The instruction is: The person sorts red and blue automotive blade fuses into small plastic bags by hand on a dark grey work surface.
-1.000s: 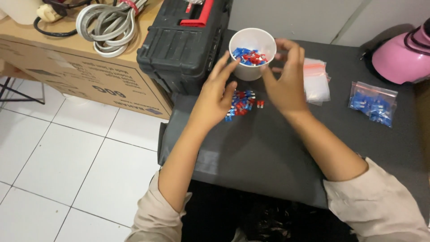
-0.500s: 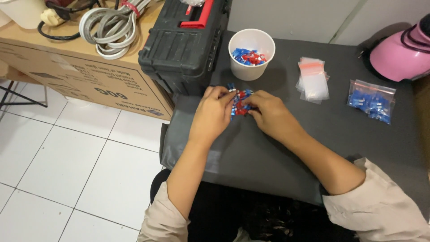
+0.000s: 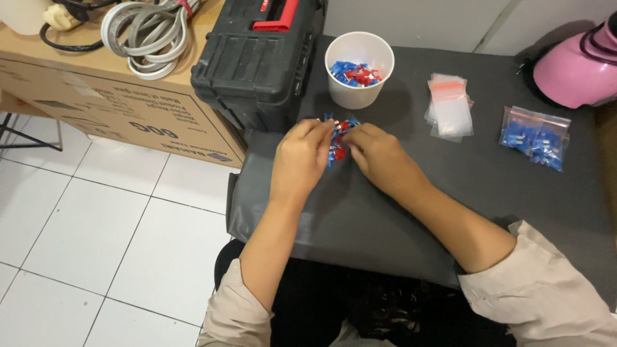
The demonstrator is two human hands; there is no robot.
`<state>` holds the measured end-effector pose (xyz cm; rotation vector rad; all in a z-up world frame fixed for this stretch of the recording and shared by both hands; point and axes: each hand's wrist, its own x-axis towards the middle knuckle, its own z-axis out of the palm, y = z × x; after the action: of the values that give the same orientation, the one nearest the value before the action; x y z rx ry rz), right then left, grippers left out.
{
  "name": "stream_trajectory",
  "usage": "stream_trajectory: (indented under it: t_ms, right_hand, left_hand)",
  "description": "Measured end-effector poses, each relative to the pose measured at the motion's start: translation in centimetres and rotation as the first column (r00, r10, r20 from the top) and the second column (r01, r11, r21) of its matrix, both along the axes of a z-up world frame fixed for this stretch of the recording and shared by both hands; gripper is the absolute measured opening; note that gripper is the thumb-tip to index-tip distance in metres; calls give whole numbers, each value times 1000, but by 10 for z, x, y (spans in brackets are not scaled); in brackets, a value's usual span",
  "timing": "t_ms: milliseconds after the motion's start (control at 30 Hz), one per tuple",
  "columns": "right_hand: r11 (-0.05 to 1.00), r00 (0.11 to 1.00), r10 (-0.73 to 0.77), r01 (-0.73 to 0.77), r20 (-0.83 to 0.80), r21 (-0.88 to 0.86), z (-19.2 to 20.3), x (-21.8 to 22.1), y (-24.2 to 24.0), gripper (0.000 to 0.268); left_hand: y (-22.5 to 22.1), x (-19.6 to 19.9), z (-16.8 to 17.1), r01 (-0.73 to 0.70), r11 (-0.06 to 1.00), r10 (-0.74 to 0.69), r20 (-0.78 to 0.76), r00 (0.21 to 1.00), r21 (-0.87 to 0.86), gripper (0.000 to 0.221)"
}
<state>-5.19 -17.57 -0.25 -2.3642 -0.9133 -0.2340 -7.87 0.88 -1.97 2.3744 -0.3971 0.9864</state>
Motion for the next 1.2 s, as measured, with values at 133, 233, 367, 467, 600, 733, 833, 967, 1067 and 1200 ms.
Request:
stream_trajectory:
  t_ms: [133,233,367,467,600,733,833,967,1067,1200]
  right_hand:
    - [999,999,-31,32,-29,33,18,4,-14,13]
    - [996,983,-53,66,-176,66,26,9,-29,10]
    - [989,956,-83,43,-283,-142,34,8,-44,10]
    - [963,913,-137,30,-386,-270,37,2,-48,9]
    - [946,882,-157,4,-444,-325,45,-3,-47,7]
    - [938,920,-155,22,-360,-346,37,-1,-53,6]
    - [931,950,-167,63,-264,-360,32,-18,-45,16]
    - [928,952,-221,139,-212,-344,38,-51,-37,20]
    - [935,967,-179,111,-179,-337,40,-56,-41,23]
    - [949,997,-53,36,-47,-314,19,-54,-64,31]
  left_hand:
    - [-5,-3,-6,40,997,-44,45,998,66,12]
    - [-13,-9,-3,116,988,-121,46,992,101,11]
    - [-18,-13,-8,328,925,-327,-40,944,193,11]
    - [-20,-13,-4,439,864,-426,-108,898,248,10]
    - [-22,-18,12,506,832,-473,-186,861,228,10]
    - [-19,-17,5,449,857,-437,-107,893,254,11]
    - [-17,-15,1,461,860,-433,-162,887,219,11]
    - [-20,-7,-15,485,842,-456,-172,873,236,10]
    - [-26,-7,-15,494,831,-470,-153,870,257,11]
    - [-34,-12,-4,495,809,-490,-102,866,316,19]
